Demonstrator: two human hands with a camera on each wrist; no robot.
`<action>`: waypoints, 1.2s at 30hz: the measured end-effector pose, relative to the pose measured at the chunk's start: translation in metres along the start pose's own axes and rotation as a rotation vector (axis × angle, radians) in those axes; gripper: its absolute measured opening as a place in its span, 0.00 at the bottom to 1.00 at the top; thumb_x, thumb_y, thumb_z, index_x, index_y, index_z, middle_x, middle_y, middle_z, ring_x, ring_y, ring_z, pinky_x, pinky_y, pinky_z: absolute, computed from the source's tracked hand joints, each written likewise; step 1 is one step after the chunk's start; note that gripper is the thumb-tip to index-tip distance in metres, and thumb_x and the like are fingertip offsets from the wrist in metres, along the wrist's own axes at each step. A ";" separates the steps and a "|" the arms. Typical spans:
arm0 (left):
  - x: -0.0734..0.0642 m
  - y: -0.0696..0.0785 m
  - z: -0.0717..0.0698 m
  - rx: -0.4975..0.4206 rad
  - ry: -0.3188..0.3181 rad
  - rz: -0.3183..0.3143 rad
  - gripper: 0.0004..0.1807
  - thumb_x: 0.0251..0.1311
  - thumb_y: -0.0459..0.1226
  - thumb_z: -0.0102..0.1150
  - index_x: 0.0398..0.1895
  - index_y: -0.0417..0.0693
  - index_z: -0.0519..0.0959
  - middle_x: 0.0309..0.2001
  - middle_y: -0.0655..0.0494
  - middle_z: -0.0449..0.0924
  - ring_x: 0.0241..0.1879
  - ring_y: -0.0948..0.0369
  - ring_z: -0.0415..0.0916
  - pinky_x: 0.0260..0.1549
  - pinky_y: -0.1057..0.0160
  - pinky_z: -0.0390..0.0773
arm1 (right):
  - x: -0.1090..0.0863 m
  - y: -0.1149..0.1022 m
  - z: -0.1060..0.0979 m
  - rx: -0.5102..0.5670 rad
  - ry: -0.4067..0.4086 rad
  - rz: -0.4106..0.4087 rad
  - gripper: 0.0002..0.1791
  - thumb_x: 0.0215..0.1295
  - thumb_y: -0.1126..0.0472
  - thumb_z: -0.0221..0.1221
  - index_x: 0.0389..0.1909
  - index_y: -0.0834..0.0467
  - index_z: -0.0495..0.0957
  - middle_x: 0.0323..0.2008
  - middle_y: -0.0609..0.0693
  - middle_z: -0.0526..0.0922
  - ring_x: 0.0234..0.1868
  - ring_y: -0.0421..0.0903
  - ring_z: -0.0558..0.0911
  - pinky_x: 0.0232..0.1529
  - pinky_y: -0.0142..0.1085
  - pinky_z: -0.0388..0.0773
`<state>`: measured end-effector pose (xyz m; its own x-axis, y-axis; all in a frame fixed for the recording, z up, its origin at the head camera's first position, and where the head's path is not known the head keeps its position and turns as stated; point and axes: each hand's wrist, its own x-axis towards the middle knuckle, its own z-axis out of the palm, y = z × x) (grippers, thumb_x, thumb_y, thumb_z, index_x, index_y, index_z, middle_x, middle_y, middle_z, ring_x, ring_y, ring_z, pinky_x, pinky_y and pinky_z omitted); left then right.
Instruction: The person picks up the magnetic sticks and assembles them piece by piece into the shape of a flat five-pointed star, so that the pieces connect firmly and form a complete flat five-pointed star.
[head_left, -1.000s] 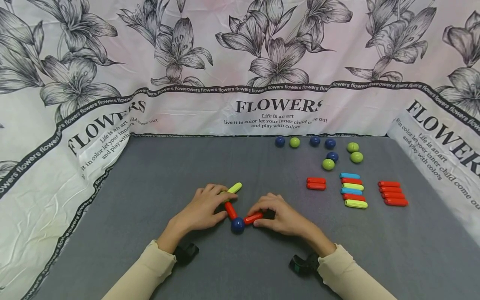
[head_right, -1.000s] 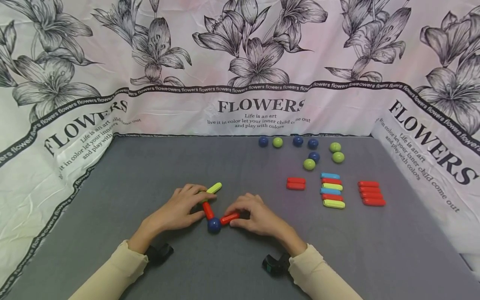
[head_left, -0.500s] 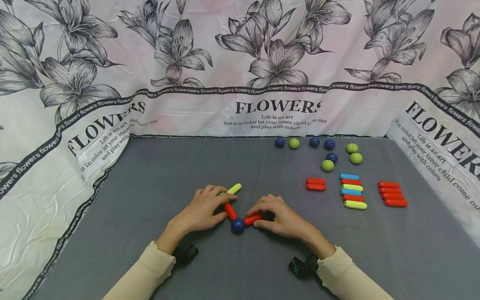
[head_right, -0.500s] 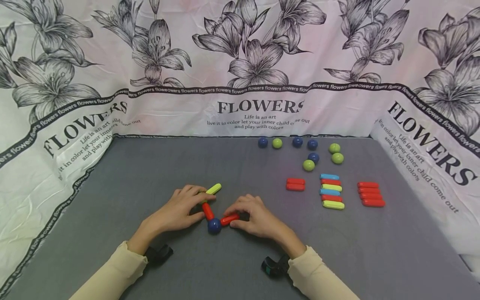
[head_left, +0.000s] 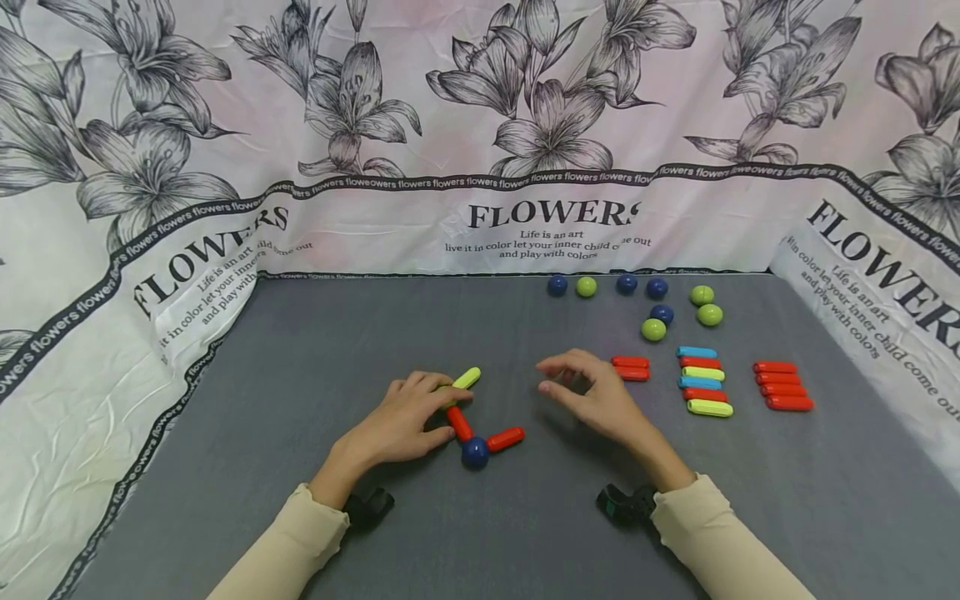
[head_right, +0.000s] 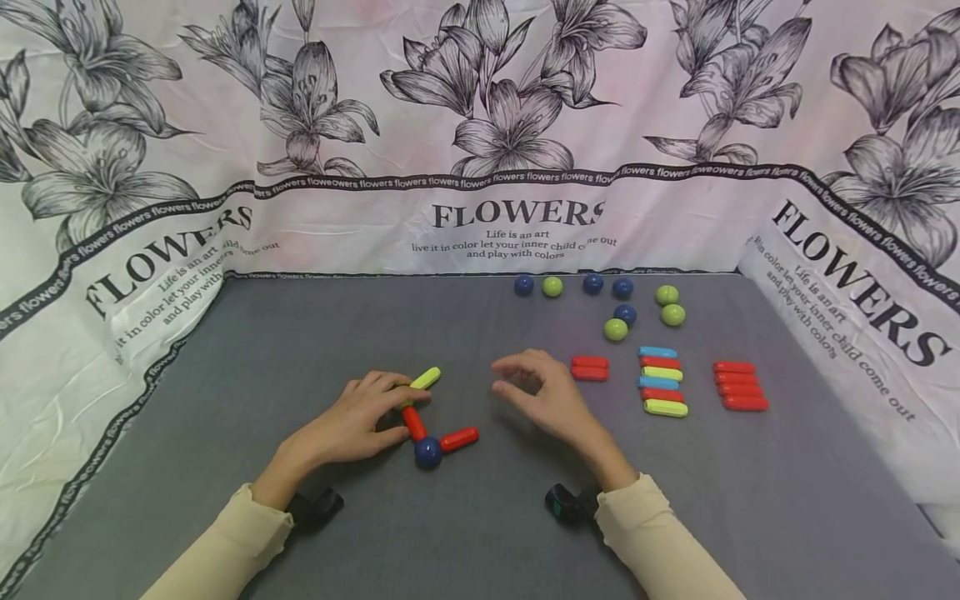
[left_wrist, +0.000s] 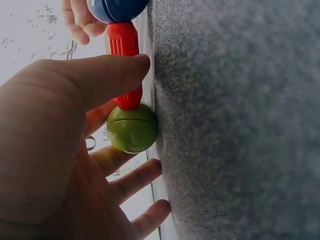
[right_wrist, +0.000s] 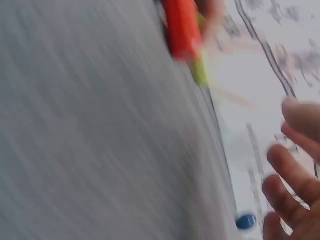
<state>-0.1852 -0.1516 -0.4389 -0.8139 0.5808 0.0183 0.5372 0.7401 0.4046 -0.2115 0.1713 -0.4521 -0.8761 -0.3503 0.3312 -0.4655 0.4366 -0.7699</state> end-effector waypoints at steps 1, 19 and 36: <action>0.000 0.000 0.000 0.000 0.000 -0.001 0.26 0.67 0.45 0.64 0.68 0.63 0.75 0.69 0.53 0.71 0.70 0.51 0.64 0.60 0.43 0.64 | 0.002 0.004 -0.007 -0.033 0.054 0.017 0.15 0.65 0.60 0.69 0.51 0.56 0.85 0.43 0.52 0.86 0.41 0.44 0.78 0.43 0.38 0.76; 0.000 -0.001 -0.001 0.004 -0.007 -0.003 0.26 0.67 0.45 0.64 0.68 0.63 0.76 0.69 0.52 0.71 0.70 0.51 0.63 0.61 0.42 0.64 | 0.019 0.060 -0.117 -0.598 0.174 0.405 0.26 0.64 0.50 0.69 0.58 0.61 0.81 0.47 0.68 0.85 0.56 0.71 0.68 0.45 0.63 0.53; 0.000 -0.002 -0.001 -0.005 -0.010 -0.001 0.26 0.67 0.45 0.63 0.68 0.64 0.76 0.69 0.52 0.71 0.70 0.51 0.63 0.61 0.42 0.63 | 0.018 0.049 -0.096 -0.440 0.146 0.173 0.22 0.62 0.56 0.71 0.56 0.58 0.82 0.44 0.63 0.88 0.47 0.61 0.76 0.49 0.58 0.51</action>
<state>-0.1866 -0.1536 -0.4392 -0.8125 0.5830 0.0091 0.5349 0.7391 0.4095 -0.2624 0.2664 -0.4317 -0.9390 -0.1360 0.3160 -0.2931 0.7973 -0.5277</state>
